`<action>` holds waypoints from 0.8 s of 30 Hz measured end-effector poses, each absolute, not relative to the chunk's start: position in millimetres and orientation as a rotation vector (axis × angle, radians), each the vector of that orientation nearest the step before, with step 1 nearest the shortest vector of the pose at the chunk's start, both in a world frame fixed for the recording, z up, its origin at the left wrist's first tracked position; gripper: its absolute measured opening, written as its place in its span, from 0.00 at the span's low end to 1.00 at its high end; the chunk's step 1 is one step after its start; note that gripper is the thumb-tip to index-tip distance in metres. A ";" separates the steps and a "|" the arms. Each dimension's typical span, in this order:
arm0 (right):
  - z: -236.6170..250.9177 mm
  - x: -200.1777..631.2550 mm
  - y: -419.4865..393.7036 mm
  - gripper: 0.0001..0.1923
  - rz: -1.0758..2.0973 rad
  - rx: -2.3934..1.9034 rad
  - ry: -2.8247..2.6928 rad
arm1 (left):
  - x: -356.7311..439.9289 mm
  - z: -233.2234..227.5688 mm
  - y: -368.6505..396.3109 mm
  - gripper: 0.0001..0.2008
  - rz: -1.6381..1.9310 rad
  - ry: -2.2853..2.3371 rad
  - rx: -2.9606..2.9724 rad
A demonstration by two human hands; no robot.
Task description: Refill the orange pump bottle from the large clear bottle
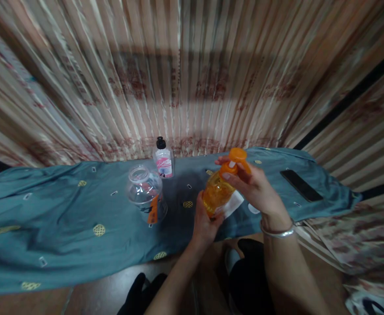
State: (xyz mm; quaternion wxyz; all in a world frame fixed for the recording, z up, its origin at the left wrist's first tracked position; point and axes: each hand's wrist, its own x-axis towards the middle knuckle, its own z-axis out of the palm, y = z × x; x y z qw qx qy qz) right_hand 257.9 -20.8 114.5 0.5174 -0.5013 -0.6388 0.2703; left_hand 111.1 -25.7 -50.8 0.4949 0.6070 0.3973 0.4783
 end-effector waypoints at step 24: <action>125.4 263.2 -34.1 0.22 0.679 -1.251 -1.453 | 102.1 -59.9 -28.8 0.34 1.134 0.999 1.472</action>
